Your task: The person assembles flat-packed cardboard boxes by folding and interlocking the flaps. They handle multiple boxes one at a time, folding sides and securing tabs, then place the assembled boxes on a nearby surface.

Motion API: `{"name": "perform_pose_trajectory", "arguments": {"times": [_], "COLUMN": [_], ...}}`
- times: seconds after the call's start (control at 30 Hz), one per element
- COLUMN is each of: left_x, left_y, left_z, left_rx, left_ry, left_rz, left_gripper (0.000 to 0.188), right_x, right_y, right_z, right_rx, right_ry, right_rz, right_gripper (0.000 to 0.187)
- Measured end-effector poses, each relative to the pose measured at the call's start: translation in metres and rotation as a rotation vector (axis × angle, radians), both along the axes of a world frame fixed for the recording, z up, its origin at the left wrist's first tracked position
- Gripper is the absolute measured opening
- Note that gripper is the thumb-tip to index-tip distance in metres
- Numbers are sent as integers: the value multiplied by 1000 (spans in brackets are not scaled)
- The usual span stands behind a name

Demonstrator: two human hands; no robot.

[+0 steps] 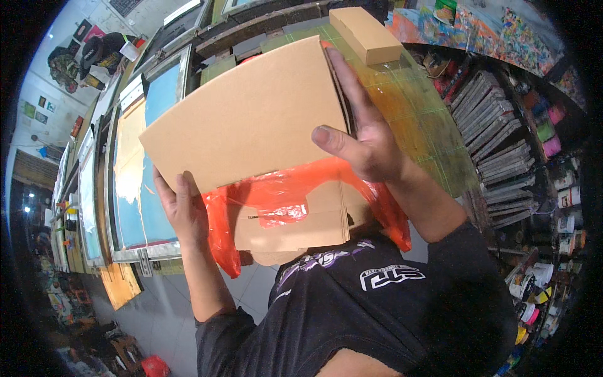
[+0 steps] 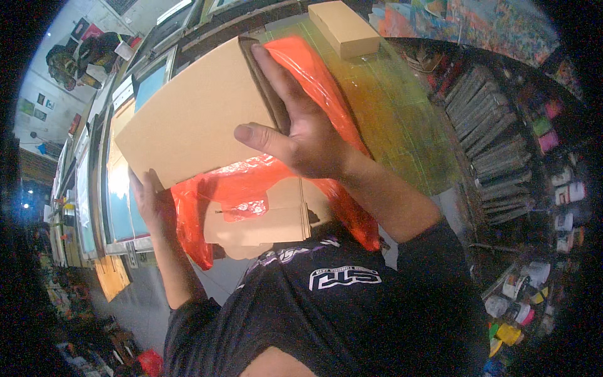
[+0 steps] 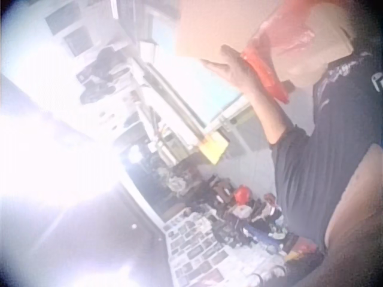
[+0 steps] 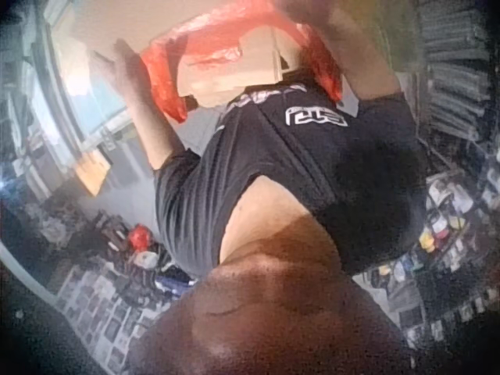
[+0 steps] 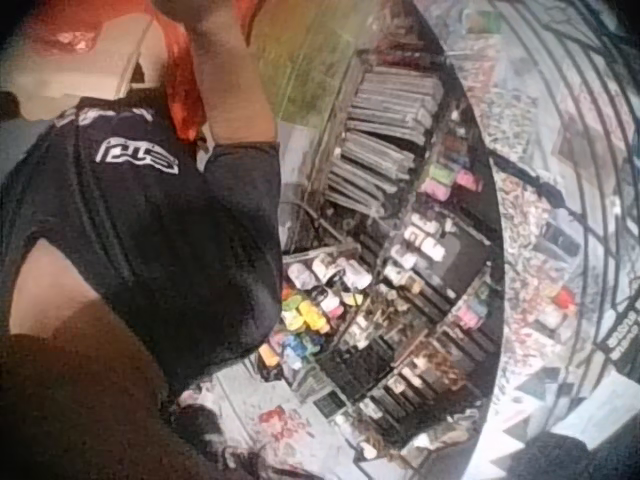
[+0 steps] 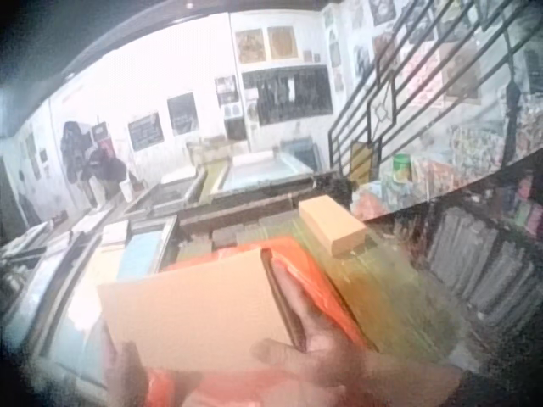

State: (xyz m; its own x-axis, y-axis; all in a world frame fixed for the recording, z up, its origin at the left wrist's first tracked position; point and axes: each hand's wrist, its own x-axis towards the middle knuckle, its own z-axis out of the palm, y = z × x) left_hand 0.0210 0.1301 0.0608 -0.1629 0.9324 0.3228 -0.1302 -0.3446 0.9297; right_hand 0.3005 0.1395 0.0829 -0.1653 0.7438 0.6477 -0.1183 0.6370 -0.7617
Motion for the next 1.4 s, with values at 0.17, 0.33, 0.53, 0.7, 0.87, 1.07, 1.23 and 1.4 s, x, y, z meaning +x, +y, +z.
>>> {"name": "perform_pose_trajectory", "arguments": {"times": [0.17, 0.33, 0.53, 0.7, 0.87, 1.07, 1.23, 1.4], "left_x": [5, 10, -17, -38, -27, -28, -22, -15], "left_y": [1, 10, 29, 46, 50, 52, 44, 21], "left_z": [-7, 2, 1, -17, -24, -26, -27, 2], "left_rx": [37, -31, -31, -425, -282, -286, -367, -352], "left_ry": [8, 21, 95, -154, -49, 82, 25, 70], "left_rz": [29, 135, 85, -92, -194, -162, -178, -158], "left_gripper": [48, 46, 35, 42, 40, 47, 55, 61], "right_x": [-8, -5, 19, 7, 3, 5, 16, 69], "right_y": [6, 29, 41, 23, 20, 12, 8, 46], "right_z": [-3, -5, -1, 1, 10, 12, -5, -22], "right_rx": [-47, -360, -470, -45, 417, 519, 593, 616], "right_ry": [-50, 63, 56, -118, -382, -471, -493, -402], "right_rz": [-28, -85, 126, 59, -226, -188, -228, -538], "right_gripper": [77, 69, 68, 89, 84, 55, 49, 46]}}
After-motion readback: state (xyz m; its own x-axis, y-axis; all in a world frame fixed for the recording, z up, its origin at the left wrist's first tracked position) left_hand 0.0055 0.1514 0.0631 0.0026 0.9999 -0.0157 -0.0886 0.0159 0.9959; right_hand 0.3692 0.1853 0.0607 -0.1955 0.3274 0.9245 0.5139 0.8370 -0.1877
